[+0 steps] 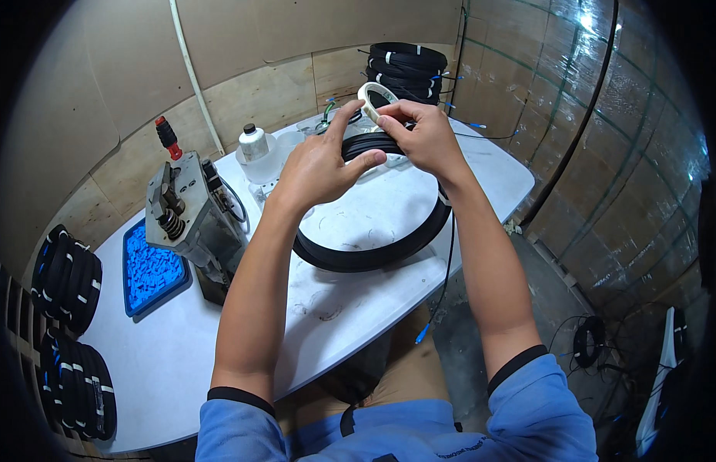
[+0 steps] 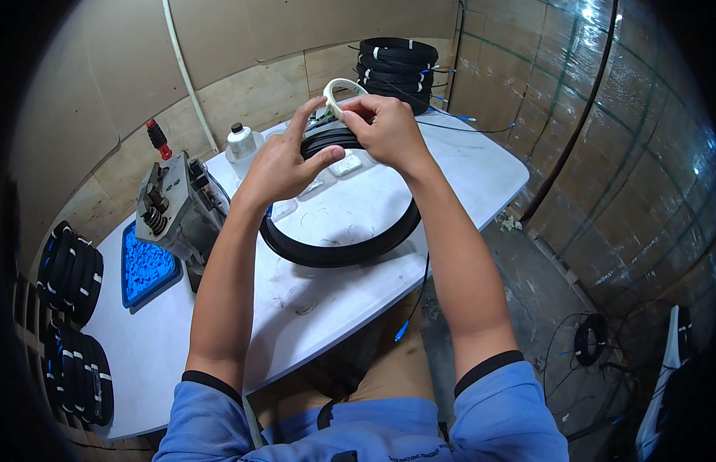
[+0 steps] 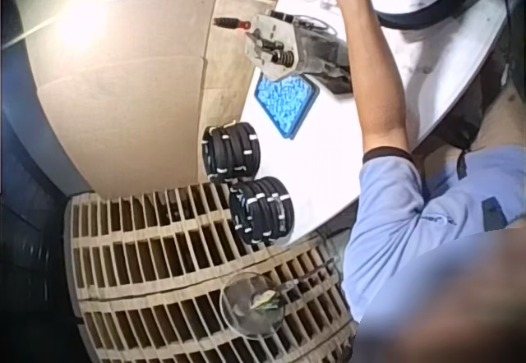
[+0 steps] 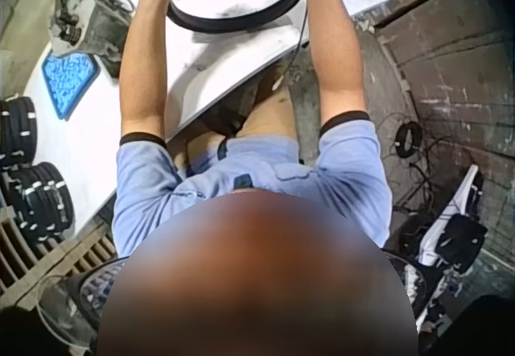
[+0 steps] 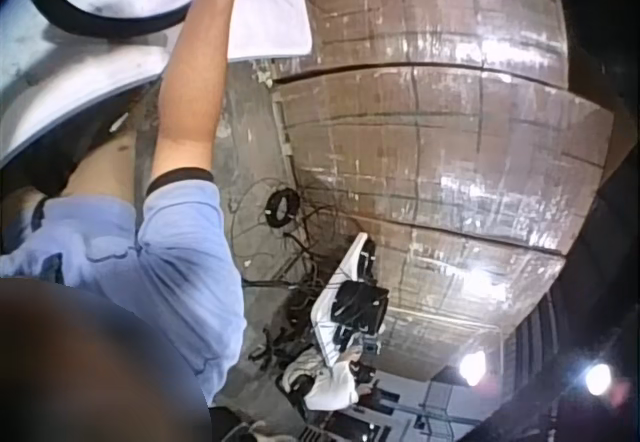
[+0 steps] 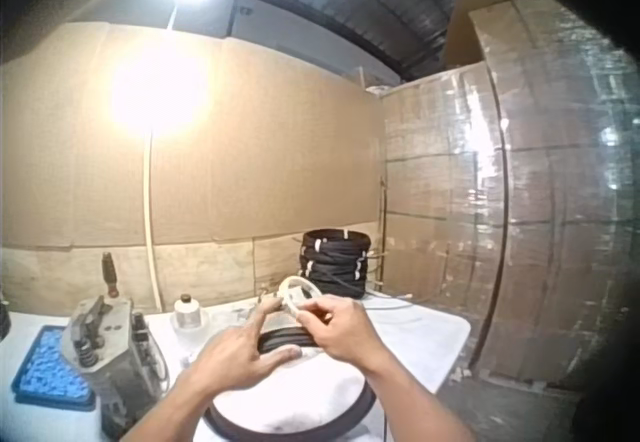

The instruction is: Attaching a connector to the end of a cable and securing a coiled cable with adhesive tape.

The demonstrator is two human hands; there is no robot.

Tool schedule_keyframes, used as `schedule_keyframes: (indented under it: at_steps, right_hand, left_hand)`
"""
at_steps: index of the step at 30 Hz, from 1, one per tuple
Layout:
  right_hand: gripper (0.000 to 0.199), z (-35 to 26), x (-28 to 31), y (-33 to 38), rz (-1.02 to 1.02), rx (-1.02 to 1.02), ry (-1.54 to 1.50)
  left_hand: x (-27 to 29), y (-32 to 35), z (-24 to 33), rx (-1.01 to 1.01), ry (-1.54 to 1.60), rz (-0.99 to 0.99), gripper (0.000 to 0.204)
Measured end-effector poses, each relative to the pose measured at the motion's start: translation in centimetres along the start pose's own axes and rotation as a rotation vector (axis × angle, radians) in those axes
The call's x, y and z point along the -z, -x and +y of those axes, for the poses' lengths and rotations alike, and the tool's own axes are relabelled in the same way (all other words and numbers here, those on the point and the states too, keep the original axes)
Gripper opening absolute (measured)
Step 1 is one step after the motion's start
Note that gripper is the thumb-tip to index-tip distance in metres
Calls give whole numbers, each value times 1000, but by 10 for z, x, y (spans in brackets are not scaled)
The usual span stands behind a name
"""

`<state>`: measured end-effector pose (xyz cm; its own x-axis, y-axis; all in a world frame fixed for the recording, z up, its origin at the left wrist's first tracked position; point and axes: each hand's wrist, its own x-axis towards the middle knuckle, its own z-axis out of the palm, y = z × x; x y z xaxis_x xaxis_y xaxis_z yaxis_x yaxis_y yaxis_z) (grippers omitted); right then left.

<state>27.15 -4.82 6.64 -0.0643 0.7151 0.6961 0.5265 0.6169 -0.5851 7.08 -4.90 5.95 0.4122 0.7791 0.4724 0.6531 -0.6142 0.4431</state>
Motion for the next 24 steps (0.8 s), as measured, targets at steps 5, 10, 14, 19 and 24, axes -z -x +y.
schedule_keyframes:
  at_steps: [5,10,14,19,24]
  right_hand:
    - [22,4,0,-1,9,-23,17]
    - [23,7,0,-2,8,-32,-6]
    - [22,5,-3,-2,17,-32,-1]
    - [20,12,-10,-6,26,69,-23]
    - [20,8,-13,-12,-12,112,25]
  left_hand:
    - [8,0,6,-56,13,-60,72]
    - [7,-1,5,-45,-15,-95,69]
    - [-5,1,-6,-147,82,169,56]
    - [-6,-10,-16,40,387,194,37]
    - [-6,-14,-18,115,398,193,30]
